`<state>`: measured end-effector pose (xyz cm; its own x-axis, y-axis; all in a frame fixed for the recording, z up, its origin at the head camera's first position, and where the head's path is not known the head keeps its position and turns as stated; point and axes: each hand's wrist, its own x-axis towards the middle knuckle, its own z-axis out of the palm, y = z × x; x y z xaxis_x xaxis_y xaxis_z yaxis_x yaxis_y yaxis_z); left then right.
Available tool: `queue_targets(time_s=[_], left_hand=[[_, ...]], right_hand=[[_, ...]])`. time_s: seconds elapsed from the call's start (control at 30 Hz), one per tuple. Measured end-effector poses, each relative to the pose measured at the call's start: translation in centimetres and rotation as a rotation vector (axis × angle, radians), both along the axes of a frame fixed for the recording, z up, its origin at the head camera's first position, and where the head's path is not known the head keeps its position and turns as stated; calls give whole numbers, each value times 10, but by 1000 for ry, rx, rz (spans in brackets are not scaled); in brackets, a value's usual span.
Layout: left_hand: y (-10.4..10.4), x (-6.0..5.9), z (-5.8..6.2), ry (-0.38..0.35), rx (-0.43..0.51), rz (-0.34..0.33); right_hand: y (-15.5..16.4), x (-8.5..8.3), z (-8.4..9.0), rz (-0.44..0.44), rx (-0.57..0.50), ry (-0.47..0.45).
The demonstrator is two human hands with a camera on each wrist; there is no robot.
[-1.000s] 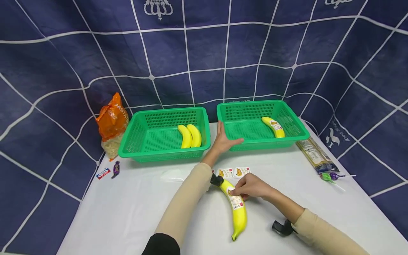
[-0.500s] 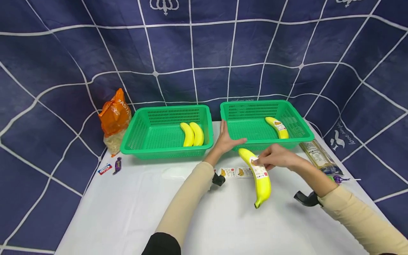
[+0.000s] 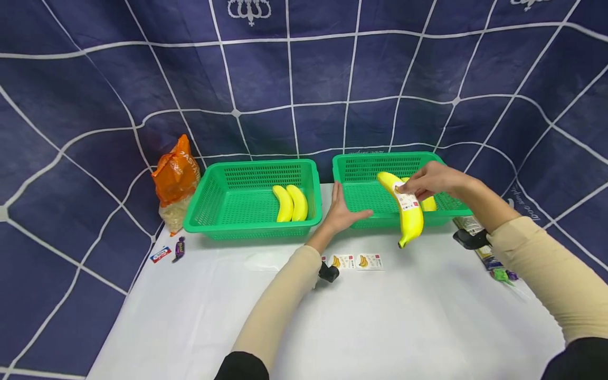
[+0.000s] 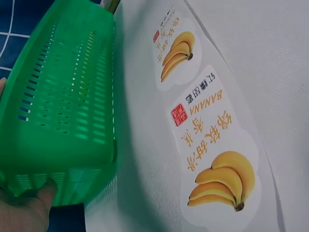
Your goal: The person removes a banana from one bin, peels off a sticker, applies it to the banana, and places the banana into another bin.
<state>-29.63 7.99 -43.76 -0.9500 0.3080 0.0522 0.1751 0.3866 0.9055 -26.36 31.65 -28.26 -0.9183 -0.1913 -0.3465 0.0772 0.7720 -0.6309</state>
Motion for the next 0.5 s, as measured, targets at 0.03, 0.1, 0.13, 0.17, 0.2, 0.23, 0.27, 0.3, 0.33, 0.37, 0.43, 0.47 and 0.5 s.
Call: queue_targets(time_s=[0.03,0.1,0.13,0.17,0.2,0.23,0.27,0.3,0.33,0.37,0.43,0.47,0.5], left_hand=[[0,0,0,2,1,0],[-1,1,0,3,1,1],[-1,1,0,5,0,2],[-1,1,0,8,-1,3],[-1,1,0,11,-3,4],[-1,1,0,11,-6,4],[-1,1,-1,8,-4,4],[-1,1,-1,8,-7,4],[-1,1,-1,7,-4,5],[-1,1,-1,4,-2,6],[-2,1,-1,-2,4,3],[-2,1,-1,-5,7,-1],[-2,1,-2,-6,5,-3]], right_hand=[[2,-6,2,-6,5,5],[5,-17,6,-17,7,8],[7,-22,7,-21,7,7],[8,-27,8,-22,7,1],[9,-32,9,-25,4,-7],[10,-36,10,-25,-3,-17],[12,-40,11,-27,-8,-26],[13,-45,11,-30,-11,-36],[15,-48,11,-31,-14,-45],[17,-52,11,-31,-18,-53],[21,-60,10,-42,-16,-61],[24,-64,9,-44,-10,-65],[26,-68,8,-47,-2,-65]])
